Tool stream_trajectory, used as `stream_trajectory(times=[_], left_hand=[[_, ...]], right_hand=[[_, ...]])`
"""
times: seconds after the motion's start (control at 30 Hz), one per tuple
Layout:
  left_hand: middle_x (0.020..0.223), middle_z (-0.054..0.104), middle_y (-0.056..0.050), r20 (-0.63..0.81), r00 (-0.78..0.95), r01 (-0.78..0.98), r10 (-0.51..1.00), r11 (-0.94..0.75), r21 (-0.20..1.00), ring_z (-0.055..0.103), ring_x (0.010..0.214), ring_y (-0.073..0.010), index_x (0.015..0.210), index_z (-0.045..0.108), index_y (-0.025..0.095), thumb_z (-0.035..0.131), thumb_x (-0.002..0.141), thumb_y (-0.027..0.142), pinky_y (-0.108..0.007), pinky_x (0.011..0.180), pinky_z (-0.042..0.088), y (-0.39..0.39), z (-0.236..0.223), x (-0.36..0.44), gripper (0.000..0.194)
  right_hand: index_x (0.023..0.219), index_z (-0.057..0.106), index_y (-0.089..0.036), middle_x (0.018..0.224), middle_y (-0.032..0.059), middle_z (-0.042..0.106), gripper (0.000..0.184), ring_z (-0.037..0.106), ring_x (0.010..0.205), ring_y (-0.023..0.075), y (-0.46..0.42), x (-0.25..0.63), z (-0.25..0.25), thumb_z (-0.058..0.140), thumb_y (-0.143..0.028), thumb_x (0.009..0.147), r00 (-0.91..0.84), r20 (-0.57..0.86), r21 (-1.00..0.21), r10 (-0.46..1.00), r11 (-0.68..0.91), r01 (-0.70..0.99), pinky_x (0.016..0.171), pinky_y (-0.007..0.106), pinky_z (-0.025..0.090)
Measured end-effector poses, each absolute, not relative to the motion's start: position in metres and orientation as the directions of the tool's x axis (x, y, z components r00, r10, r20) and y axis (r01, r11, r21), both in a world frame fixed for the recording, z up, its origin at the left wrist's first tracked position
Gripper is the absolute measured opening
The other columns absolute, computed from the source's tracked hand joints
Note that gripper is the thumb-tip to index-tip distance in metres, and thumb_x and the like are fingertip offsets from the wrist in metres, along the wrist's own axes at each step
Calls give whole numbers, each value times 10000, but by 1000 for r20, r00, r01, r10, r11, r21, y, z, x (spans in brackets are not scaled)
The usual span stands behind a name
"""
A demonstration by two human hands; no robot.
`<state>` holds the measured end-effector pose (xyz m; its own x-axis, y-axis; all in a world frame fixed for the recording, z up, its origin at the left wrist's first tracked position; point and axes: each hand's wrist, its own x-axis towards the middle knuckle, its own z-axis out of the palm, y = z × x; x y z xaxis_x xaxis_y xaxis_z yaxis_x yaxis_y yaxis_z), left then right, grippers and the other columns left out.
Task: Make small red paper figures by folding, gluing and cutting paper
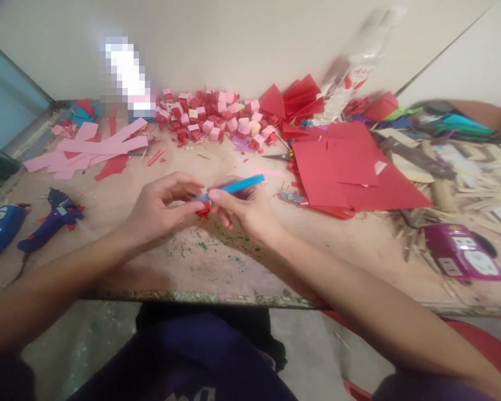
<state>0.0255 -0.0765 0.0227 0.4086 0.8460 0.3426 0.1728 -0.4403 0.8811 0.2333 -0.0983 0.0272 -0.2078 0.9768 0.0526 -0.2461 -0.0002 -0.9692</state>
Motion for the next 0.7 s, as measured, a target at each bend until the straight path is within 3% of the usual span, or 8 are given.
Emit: stream_trajectory(times=[0.13, 0.23, 0.37, 0.57, 0.63, 0.7], left_hand=[[975, 834, -54, 552, 511, 434, 659, -752, 496, 778, 867, -201, 1120, 756, 230, 687, 1004, 483, -313, 791, 576, -75, 14, 20, 286], [875, 812, -56, 572, 566, 503, 594, -799, 331, 748, 790, -195, 1014, 757, 205, 564, 1075, 499, -309, 746, 532, -73, 13, 18, 357], [766, 760, -34, 576, 584, 532, 571, -806, 260, 688, 681, -172, 915, 714, 194, 474, 1117, 410, -300, 677, 470, -71, 17, 20, 382], [783, 760, -14, 530, 594, 543, 605, -788, 291, 689, 719, -176, 897, 691, 213, 459, 1108, 384, -332, 796, 474, -68, 22, 21, 357], [739, 734, -5, 525, 552, 576, 648, -752, 322, 653, 684, -176, 867, 689, 222, 500, 1083, 396, -341, 793, 469, -62, 24, 15, 336], [685, 699, 3, 541, 442, 635, 715, -676, 375, 594, 632, -172, 820, 672, 232, 549, 1052, 415, -343, 754, 457, -54, 27, 10, 320]], right_hand=[[843, 789, -225, 633, -16, 685, 275, 553, 450, 117, -99, 231, 26, 947, -441, 779, -205, 114, -985, 972, 83, -153, 393, 287, 435], [861, 800, -232, 634, -14, 683, 281, 562, 458, 123, -100, 231, 28, 944, -460, 781, -190, 132, -986, 973, 110, -124, 406, 299, 453], [861, 807, -232, 632, -14, 685, 222, 564, 460, 123, -103, 230, 29, 941, -397, 798, -150, 141, -984, 979, 122, -129, 420, 299, 448], [848, 817, -219, 724, 23, 742, 219, 616, 515, 148, -104, 227, 33, 931, -397, 790, -103, 100, -973, 990, 76, -219, 477, 327, 532], [808, 800, -219, 706, 28, 727, 240, 601, 504, 148, -98, 235, 40, 932, -417, 776, -32, 104, -973, 994, 95, -209, 464, 326, 518], [730, 758, -233, 658, 16, 683, 259, 552, 476, 125, -90, 245, 48, 929, -421, 779, 134, 203, -956, 970, 226, -185, 444, 305, 476]])
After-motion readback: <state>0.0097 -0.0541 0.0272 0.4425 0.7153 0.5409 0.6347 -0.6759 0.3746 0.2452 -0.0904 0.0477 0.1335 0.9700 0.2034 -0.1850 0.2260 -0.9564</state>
